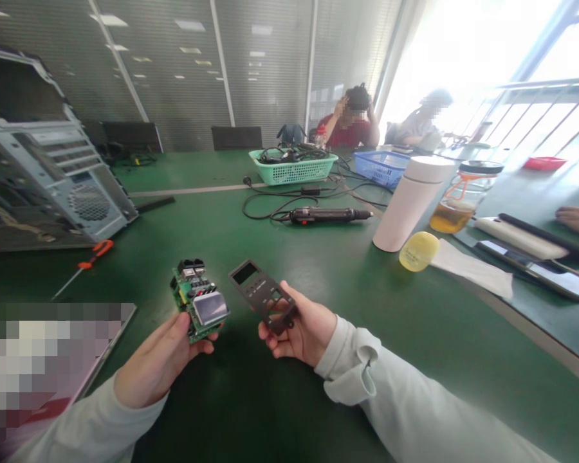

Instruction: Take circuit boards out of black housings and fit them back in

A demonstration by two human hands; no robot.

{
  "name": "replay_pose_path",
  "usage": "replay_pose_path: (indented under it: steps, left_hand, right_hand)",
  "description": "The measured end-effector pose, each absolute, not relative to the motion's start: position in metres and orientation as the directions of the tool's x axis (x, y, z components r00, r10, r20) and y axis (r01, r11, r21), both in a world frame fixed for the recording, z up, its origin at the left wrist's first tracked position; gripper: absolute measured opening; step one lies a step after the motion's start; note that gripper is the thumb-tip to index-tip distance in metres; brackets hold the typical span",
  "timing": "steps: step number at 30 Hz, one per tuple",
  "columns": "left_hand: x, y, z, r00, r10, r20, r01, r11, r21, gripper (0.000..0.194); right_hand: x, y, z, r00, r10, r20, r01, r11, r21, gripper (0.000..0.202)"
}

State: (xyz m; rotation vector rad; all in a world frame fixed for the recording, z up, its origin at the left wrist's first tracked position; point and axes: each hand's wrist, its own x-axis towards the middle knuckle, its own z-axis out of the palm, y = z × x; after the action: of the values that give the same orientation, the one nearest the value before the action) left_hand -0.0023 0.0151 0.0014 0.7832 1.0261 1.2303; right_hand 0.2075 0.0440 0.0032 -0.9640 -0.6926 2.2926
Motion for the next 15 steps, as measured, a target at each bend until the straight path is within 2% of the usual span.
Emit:
replay_pose_path:
  steps: [4,6,8,9,11,13,15]
  left_hand:
    - [-0.003,0.017,-0.001,0.027,0.98,-0.196,-0.372,0.192,0.908,0.04]
    - [-0.004,0.018,-0.002,0.027,0.979,-0.2,-0.38,0.195,0.904,0.041]
    - [-0.005,0.019,-0.003,0.034,0.978,-0.203,-0.388,0.201,0.9,0.043]
    - [-0.006,0.02,-0.004,0.042,0.978,-0.204,-0.392,0.204,0.897,0.044]
    - [-0.008,0.021,-0.005,0.062,0.978,-0.2,-0.4,0.208,0.893,0.045]
    - [-0.009,0.022,-0.007,0.076,0.978,-0.194,-0.403,0.208,0.891,0.045]
    - [-0.01,0.023,-0.009,0.077,0.979,-0.186,-0.401,0.202,0.893,0.044]
  right_hand:
    - [0.209,0.045,0.005,-0.399,0.856,-0.329,-0.095,-0.396,-0.913,0.065]
    - [0.215,0.044,0.01,-0.296,0.934,-0.201,0.006,-0.209,-0.978,0.062]
    - [0.227,0.039,0.015,-0.152,0.988,-0.001,0.21,0.031,-0.977,0.049]
    - [0.235,0.035,0.016,-0.079,0.988,0.134,0.38,0.154,-0.912,0.043]
    - [0.261,0.024,0.017,-0.002,0.93,0.369,0.716,0.258,-0.648,0.037]
    - [0.298,0.011,0.013,0.039,0.904,0.426,0.886,0.166,-0.433,0.043]
    - [0.348,-0.002,0.005,0.125,0.918,0.377,0.934,0.02,-0.358,0.051]
